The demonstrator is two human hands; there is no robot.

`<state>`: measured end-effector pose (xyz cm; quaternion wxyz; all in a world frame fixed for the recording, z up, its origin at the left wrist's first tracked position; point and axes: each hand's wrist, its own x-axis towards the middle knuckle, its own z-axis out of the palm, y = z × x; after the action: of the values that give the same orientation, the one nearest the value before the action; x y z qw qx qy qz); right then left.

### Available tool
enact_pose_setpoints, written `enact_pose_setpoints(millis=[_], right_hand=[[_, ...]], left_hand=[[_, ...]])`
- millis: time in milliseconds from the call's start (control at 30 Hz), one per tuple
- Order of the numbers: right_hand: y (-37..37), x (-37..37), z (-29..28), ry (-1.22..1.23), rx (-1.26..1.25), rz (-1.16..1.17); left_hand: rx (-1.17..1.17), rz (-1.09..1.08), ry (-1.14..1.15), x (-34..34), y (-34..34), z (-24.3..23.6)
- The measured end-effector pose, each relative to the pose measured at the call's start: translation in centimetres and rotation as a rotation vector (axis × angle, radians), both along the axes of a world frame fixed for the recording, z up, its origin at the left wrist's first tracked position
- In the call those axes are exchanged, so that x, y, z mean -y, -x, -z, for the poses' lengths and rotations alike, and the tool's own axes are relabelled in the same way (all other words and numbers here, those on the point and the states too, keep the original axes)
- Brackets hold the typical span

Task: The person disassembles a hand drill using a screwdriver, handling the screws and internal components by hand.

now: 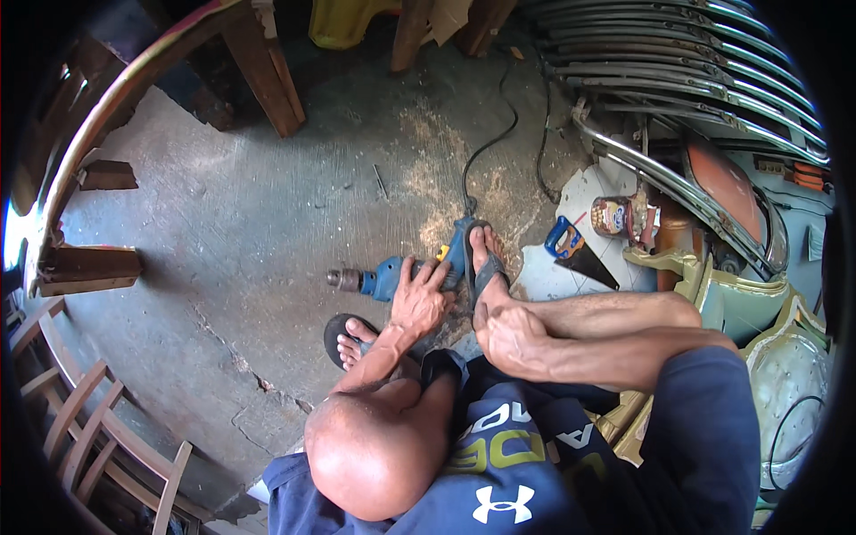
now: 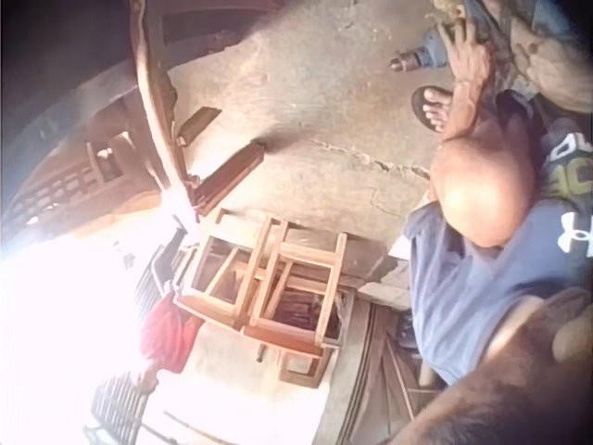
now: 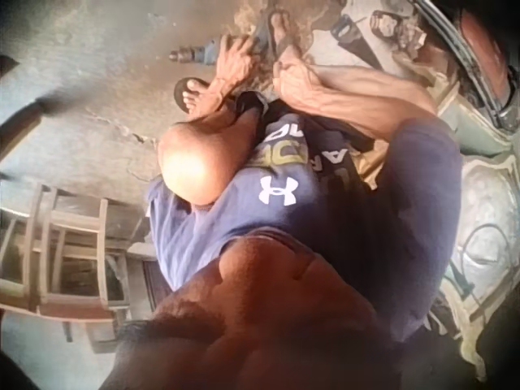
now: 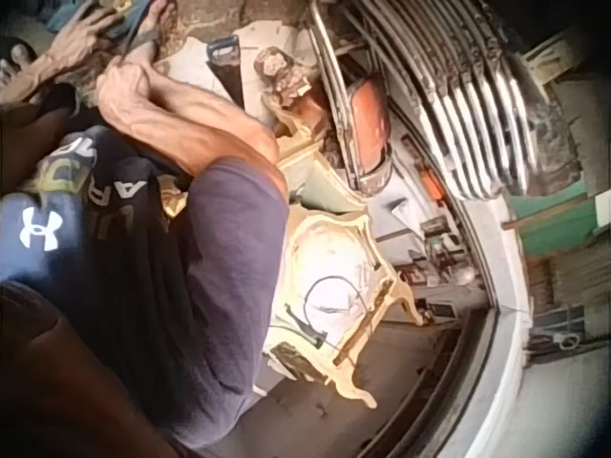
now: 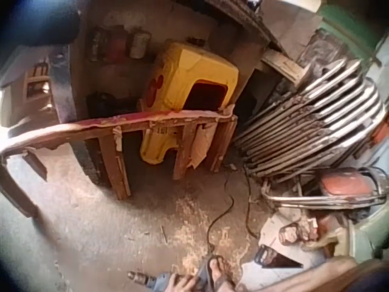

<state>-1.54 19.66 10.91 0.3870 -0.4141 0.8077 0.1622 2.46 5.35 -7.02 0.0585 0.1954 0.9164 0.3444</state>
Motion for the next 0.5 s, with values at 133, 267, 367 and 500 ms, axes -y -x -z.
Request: enact_pose_setpoints(millis=[133, 267, 367, 500], right_hand=[[3.2, -0.7, -0.4, 0.001, 0.229, 0.907], [5.5, 2.5, 0.2, -0.503, 0.577, 1.192], [0.9, 0.1, 1.3, -0.164, 0.121, 0.338], [2.2, 0.4, 0.4, -0.194, 0.004, 0.046]], left_hand=[[-0.064, -0.009, 0.004, -0.7, 1.5, 0.8], [-0.024, 0.031, 0.035, -0.3, 0.9, 0.0], [-0.050, 0.007, 0.011, -0.1, 0.8, 0.1], [-0.032, -0.019, -0.046, -0.1, 0.5, 0.1]])
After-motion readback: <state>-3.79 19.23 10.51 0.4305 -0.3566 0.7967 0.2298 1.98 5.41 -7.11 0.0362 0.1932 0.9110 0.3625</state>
